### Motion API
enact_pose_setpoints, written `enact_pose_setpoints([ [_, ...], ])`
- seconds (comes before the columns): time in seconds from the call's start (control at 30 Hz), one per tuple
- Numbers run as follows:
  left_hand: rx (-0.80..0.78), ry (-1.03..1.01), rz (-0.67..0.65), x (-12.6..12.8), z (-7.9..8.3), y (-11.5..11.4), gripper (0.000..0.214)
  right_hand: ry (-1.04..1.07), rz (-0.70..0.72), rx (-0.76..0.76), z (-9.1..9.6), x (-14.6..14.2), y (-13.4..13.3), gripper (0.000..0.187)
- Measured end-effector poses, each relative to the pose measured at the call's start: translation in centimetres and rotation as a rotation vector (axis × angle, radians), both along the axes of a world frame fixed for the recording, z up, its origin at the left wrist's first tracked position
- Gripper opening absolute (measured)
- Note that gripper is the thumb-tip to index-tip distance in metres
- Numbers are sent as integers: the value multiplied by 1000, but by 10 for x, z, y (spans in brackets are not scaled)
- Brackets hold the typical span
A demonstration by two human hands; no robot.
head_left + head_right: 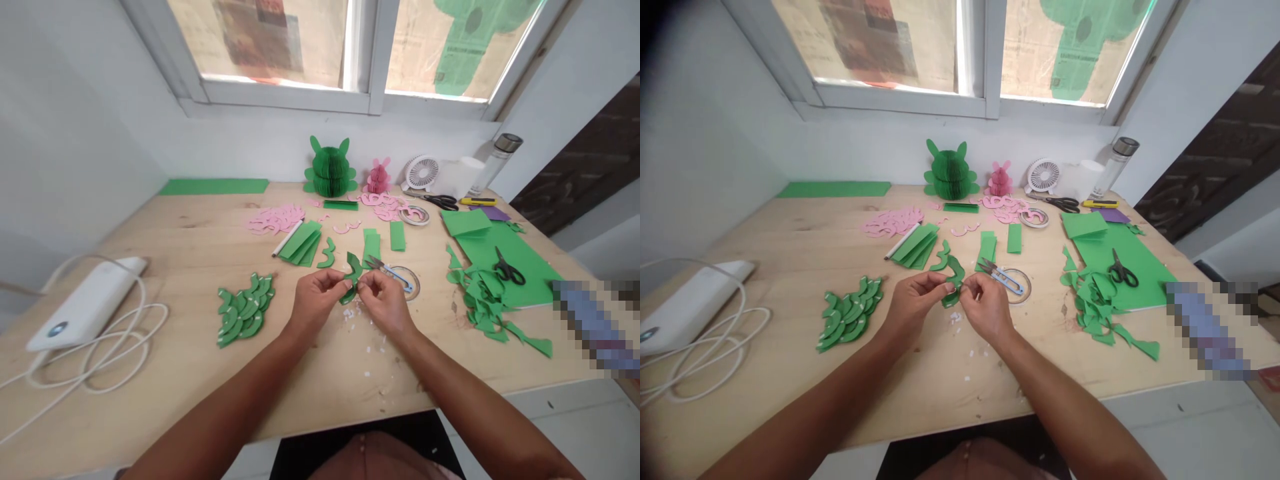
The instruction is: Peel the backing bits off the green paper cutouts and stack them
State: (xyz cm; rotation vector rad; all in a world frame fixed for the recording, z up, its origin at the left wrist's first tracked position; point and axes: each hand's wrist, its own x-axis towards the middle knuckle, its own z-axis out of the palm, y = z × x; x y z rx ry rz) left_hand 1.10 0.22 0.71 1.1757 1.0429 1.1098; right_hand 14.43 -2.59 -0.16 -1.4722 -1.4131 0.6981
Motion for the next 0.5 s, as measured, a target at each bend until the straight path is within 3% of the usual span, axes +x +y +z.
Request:
enact_pose_setpoints([
  [0.5, -57, -82, 24, 2, -2, 1, 17, -37, -8, 29, -3, 1, 1, 7],
])
